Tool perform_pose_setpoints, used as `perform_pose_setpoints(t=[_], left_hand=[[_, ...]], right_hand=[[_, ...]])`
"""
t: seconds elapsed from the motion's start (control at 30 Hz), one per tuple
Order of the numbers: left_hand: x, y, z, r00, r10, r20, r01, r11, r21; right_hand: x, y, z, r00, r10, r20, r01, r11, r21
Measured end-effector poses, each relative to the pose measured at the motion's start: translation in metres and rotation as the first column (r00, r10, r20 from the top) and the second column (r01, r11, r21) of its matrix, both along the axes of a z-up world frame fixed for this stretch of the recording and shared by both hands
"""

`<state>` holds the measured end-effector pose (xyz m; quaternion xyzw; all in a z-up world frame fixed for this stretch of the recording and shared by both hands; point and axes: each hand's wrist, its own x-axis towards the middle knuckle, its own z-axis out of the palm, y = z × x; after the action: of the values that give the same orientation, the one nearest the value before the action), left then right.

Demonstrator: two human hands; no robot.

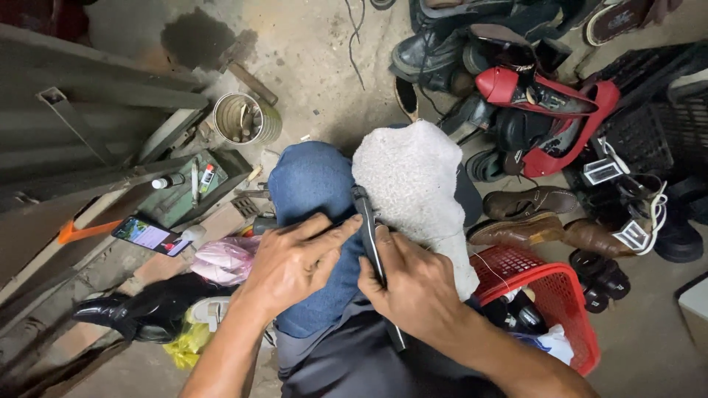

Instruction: Hand-stitching a replacement sole onto a shoe using a needle and thread in a repair shop.

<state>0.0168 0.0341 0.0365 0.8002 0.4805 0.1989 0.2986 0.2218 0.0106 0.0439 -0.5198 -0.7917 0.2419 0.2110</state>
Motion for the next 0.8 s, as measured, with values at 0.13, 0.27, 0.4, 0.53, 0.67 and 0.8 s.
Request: perform_pose_setpoints(t=[0.13, 0.27, 0.4, 0.53, 0.67, 0.8], left_hand=[[0.001, -0.003, 0.000, 0.995, 0.017, 0.094, -0.017, 1.000, 0.000], [0.007, -0.012, 0.008, 0.992, 0.115, -0.052, -0.112, 0.992, 0.051], [0.019, -0.014, 0.007, 0.987, 0.104, -0.125, -0.096, 0.993, 0.070], [0.022, -0.015, 0.002, 0.981, 0.108, -0.163, -0.096, 0.992, 0.079], [0.021, -0.014, 0.009, 0.982, 0.175, -0.075, -0.171, 0.984, 0.049], [0.022, -0.011, 0.001, 0.986, 0.148, -0.076, -0.142, 0.987, 0.078]], right_hand=[[0.028, 0.014, 0.008, 0.994, -0.029, -0.103, 0.018, 0.995, -0.098], [0.074, 0.029, -0.001, 0.958, -0.286, 0.023, 0.287, 0.958, -0.023], [0.056, 0.038, 0.011, 0.979, -0.198, 0.057, 0.177, 0.949, 0.259], [0.036, 0.020, -0.011, 0.999, -0.003, 0.039, -0.003, 0.987, 0.163], [0.039, 0.018, 0.015, 0.941, 0.004, -0.338, -0.082, 0.973, -0.216], [0.055, 0.017, 0.017, 0.819, -0.200, -0.537, -0.157, 0.824, -0.545]])
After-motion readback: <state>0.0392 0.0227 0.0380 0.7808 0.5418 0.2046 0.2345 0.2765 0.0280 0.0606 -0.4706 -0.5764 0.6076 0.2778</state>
